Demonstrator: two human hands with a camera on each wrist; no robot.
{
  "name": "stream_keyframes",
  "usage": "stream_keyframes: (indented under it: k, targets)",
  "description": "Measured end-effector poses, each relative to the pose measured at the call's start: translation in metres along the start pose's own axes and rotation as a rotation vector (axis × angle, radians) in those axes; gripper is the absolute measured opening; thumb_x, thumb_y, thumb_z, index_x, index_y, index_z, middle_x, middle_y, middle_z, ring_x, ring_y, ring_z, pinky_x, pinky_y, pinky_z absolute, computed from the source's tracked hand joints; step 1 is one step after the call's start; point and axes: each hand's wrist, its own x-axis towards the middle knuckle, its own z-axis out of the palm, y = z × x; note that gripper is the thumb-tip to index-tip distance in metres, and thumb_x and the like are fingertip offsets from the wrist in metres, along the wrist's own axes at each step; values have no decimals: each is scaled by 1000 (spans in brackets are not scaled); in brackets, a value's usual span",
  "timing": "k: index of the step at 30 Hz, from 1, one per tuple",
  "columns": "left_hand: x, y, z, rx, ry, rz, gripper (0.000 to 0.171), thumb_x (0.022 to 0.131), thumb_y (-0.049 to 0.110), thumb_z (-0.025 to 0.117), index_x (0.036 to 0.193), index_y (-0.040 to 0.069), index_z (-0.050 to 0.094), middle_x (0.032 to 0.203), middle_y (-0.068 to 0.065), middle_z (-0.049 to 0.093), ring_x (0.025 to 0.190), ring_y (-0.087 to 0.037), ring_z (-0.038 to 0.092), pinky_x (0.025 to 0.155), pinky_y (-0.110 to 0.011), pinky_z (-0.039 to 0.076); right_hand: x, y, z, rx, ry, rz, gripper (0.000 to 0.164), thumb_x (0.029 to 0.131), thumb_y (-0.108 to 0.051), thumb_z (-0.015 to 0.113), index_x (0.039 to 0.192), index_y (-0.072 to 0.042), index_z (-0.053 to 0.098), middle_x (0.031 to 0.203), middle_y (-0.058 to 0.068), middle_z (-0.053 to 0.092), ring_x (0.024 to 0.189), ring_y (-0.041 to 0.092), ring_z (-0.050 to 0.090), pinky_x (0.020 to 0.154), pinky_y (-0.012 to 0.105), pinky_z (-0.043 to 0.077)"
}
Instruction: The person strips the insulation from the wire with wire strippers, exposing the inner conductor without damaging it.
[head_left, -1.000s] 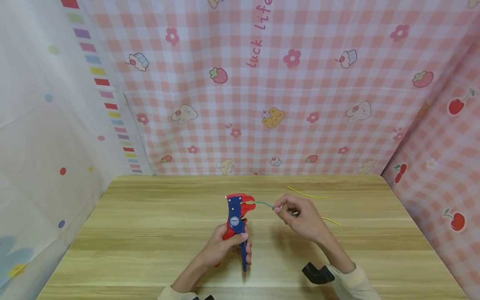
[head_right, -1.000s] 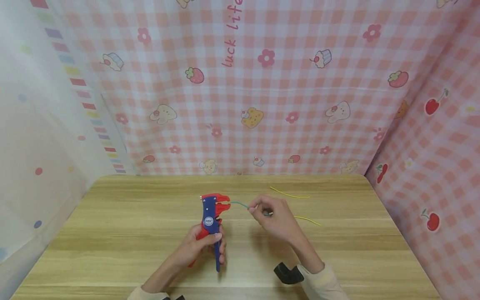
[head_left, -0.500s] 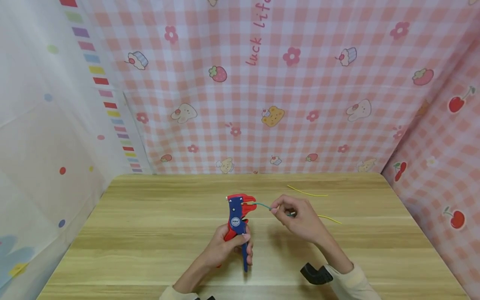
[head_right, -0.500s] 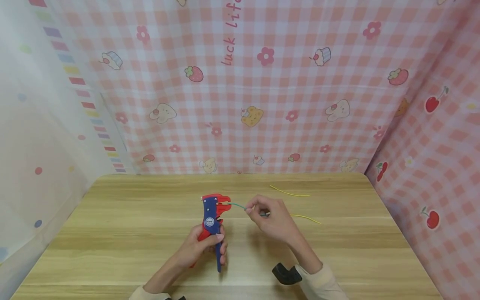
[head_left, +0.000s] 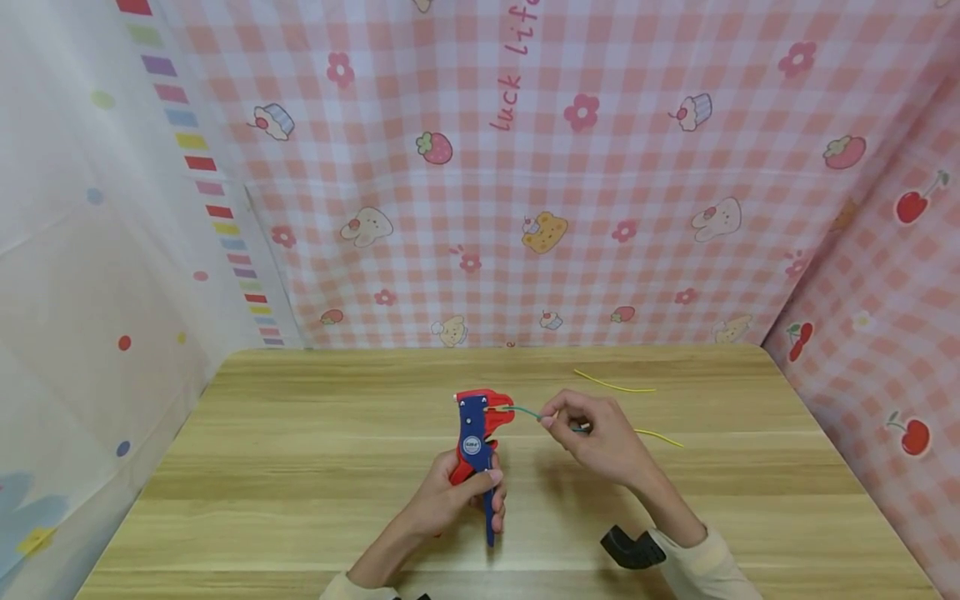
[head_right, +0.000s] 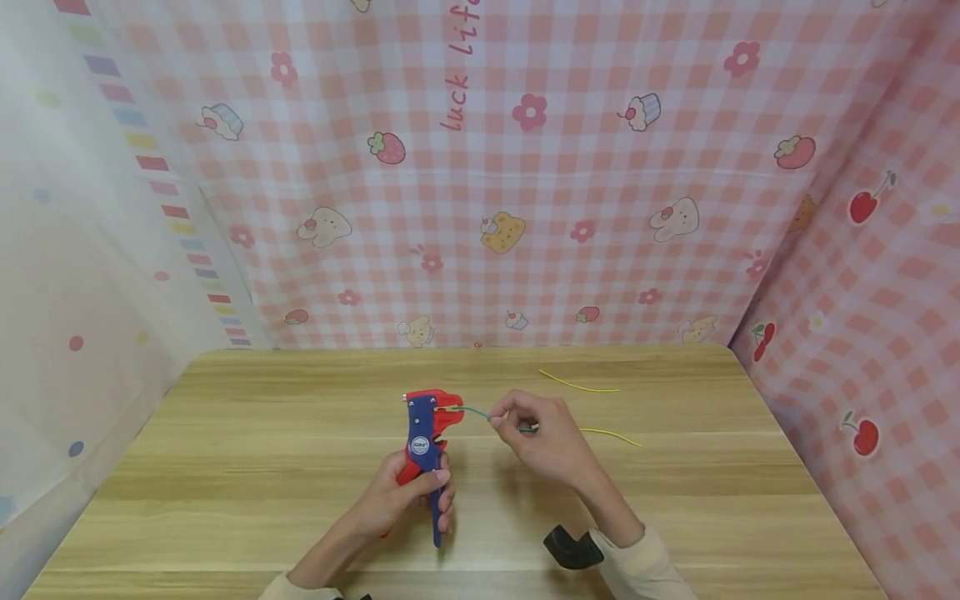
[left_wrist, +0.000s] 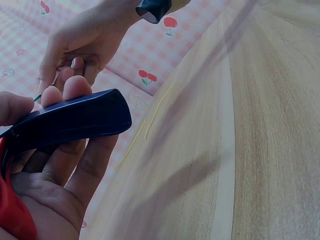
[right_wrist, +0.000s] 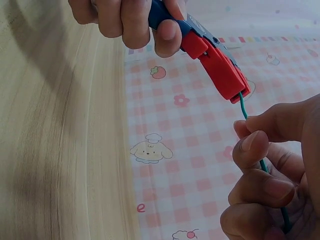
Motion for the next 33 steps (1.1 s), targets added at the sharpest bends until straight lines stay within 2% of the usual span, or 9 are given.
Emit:
stream_keyframes:
  k: [4, 8, 11, 15, 20, 28, 33]
  targets:
    - [0, -1, 0, -5, -2, -9, 6, 107, 4, 46, 109, 0, 50, 79, 0, 63, 65, -12, 71, 66, -30, 63, 0, 0, 0, -2, -2, -3, 4, 98, -19, 70, 95, -17, 71, 62, -6, 52, 53, 3, 47, 49, 21, 37]
    - [0, -1, 1, 8, 11, -25, 18, 108, 7, 47, 109, -10, 44, 78, 0, 62, 64, -12, 69, 65, -30, 63, 0, 1, 1, -4, -4, -7, 4, 98, -19, 70, 95, -17, 71, 62, -7, 51, 53, 3, 47, 48, 21, 37]
    - [0, -1, 1, 14, 18, -23, 24, 107, 10, 50, 108, -12, 42, 77, 1, 61, 61, -13, 68, 63, -30, 63, 0, 2, 2, -5, -5, -14, 4, 98, -19, 70, 95, -16, 71, 62, -7, 51, 53, 3, 46, 49, 21, 37]
    - [0, -1, 2, 12, 23, -22, 21, 107, 11, 52, 106, -8, 43, 74, 1, 60, 59, -13, 68, 61, -30, 62, 0, 3, 2, -7, -5, -18, 4, 98, -19, 70, 95, -16, 71, 61, -7, 52, 52, 2, 46, 49, 20, 36]
    - [-1, 0, 3, 2, 18, -16, 7, 107, 8, 49, 105, 1, 48, 73, 2, 60, 58, -11, 67, 61, -28, 62, 0, 2, 1, -18, -3, -9, 4, 98, -19, 70, 95, -18, 71, 62, -7, 53, 53, 3, 46, 49, 21, 37]
    - [-2, 2, 6, 76, 71, -70, 19, 105, 18, 59, 93, 4, 53, 66, 2, 59, 54, -10, 64, 59, -26, 58, 0, 1, 0, -33, -4, -11, 4, 97, -17, 71, 93, -18, 71, 61, -8, 54, 53, 2, 46, 49, 19, 36]
    - [-2, 2, 7, 60, 105, -133, 23, 104, 20, 60, 94, 3, 50, 65, 2, 58, 52, -12, 63, 58, -31, 61, -1, -1, 0, -40, -10, -6, 4, 97, -17, 71, 94, -18, 71, 62, -8, 54, 53, 2, 47, 49, 19, 36]
